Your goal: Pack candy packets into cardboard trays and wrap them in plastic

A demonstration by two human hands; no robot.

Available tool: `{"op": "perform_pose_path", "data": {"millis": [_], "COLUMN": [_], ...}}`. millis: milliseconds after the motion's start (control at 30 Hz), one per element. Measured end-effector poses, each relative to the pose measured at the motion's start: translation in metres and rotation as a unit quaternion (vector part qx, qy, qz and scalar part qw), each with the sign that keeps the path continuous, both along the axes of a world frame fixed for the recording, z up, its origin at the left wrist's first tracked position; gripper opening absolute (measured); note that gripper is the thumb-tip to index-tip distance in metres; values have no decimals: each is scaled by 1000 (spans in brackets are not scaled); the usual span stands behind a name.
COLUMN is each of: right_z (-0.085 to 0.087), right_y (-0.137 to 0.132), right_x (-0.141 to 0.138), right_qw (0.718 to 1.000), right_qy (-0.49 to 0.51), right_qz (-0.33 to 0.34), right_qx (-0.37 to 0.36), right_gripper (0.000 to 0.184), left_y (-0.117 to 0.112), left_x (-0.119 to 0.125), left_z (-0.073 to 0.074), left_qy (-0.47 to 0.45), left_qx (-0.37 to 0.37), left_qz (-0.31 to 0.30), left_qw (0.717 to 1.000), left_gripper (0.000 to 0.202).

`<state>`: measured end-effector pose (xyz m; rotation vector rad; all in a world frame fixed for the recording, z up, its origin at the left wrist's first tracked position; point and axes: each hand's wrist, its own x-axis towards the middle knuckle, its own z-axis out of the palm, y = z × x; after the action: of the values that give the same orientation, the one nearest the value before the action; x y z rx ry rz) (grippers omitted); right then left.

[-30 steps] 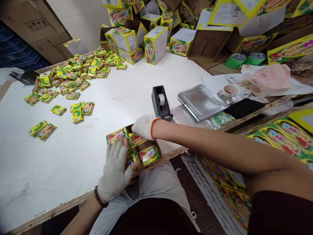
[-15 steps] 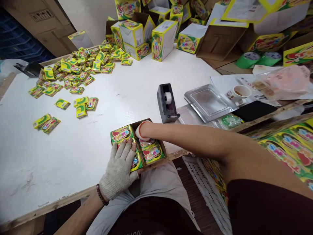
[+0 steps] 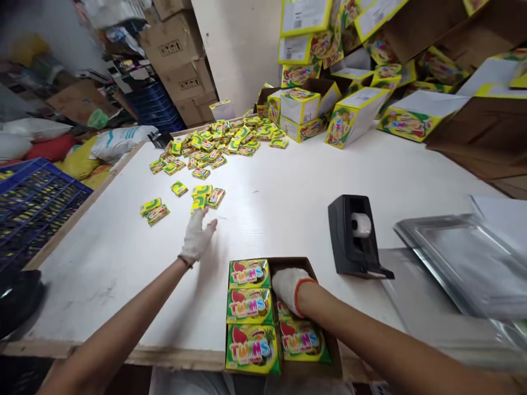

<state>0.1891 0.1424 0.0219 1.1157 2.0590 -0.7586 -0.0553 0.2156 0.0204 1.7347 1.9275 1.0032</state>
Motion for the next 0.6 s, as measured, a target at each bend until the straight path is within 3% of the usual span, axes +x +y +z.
{"op": "perform_pose_path", "data": {"millis": [33,100,167,233,333,433,467,533,600], "right_z": [0,0,-2,-8,-12,6,17,42,65], "right_y": [1,4,6,9,8,2,0,-3,-7], "right_x": [0,-1,-2,-3,-2,7,11,21,30], "right_qw": [1000,999,998,997,997,999,996,977,925], "right_qy": [4,7,-7,-22,-31,15,48,144,270], "right_qz": [-7,-32,-56,-60,-34,-48,-69,-142,-257], "right_qx": [-4,-13,-28,-46,-61,6,32,65,73], "right_gripper": [53,55,58,60,58,49,43,30,27], "left_y": [25,61,79,81,63,24,7,-28,-62], "left_x": [-8,-22,-31,-36,-33,-17,-10,9,34], "left_z": [-6,-16,-23,-27,-24,-6,3,23,43], "left_qy": [-17,-40,-64,-99,-174,-286,-356,-516,-610], "left_qx": [-22,-48,-62,-73,-86,-97,-96,-94,-115], "left_qz": [69,134,149,154,151,108,77,-3,-79], "left_qw": [997,989,985,980,969,947,926,851,780], "left_gripper": [50,50,40,27,19,34,37,37,33]}}
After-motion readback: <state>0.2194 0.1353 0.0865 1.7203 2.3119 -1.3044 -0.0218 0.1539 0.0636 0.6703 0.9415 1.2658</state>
